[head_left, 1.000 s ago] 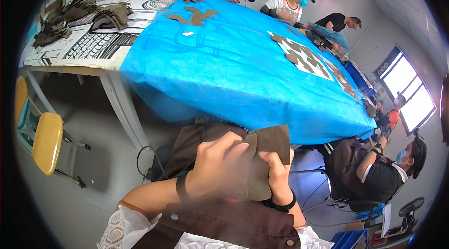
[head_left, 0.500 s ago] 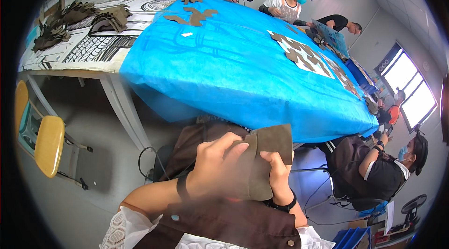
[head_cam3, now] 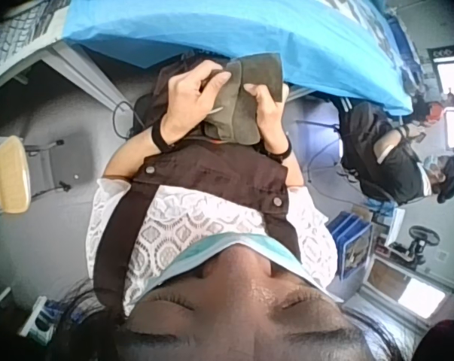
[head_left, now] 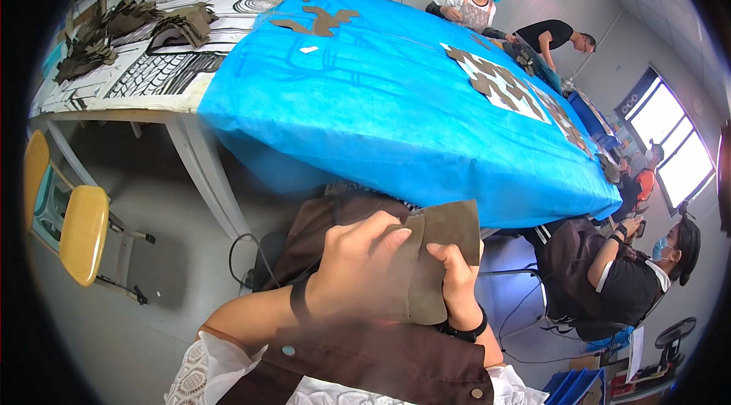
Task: Apply adhesive to shoe component parts and assemble them by hand.
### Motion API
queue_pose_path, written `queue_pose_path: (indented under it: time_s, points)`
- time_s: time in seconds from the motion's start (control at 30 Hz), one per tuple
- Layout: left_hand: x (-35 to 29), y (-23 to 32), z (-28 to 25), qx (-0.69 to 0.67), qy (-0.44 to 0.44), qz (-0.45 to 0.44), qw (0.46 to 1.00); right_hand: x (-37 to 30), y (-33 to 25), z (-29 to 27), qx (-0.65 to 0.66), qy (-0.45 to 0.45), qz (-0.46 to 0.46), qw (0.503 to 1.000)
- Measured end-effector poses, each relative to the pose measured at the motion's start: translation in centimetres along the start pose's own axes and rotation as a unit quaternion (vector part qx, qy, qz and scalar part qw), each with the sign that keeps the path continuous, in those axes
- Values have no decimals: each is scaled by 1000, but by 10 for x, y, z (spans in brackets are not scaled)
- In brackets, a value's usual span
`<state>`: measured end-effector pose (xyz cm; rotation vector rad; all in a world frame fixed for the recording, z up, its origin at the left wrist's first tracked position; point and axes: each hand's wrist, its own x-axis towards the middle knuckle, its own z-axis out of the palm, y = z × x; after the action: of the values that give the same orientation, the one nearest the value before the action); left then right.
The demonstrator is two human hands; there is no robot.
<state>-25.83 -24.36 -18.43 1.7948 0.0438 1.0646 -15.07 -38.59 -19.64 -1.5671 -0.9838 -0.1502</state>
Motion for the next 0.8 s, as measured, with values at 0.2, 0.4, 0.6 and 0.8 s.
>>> queue_pose_path:
  time_s: [0.2,0.4,0.6,0.8]
  points:
    - [-1,1,-1,-14,0,-27,1000,-1,-5,-1,-11,-9,-4,1000]
    - [-2,4,-1,-19,7,-27,999,-4,-3,-1,42,-22,56,997]
    - [-2,6,-2,-34,13,-34,999,-5,-3,3,1,13,-12,1000]
    - [-4,7,-2,-68,9,-74,995,-3,-10,3,113,4,106,988]
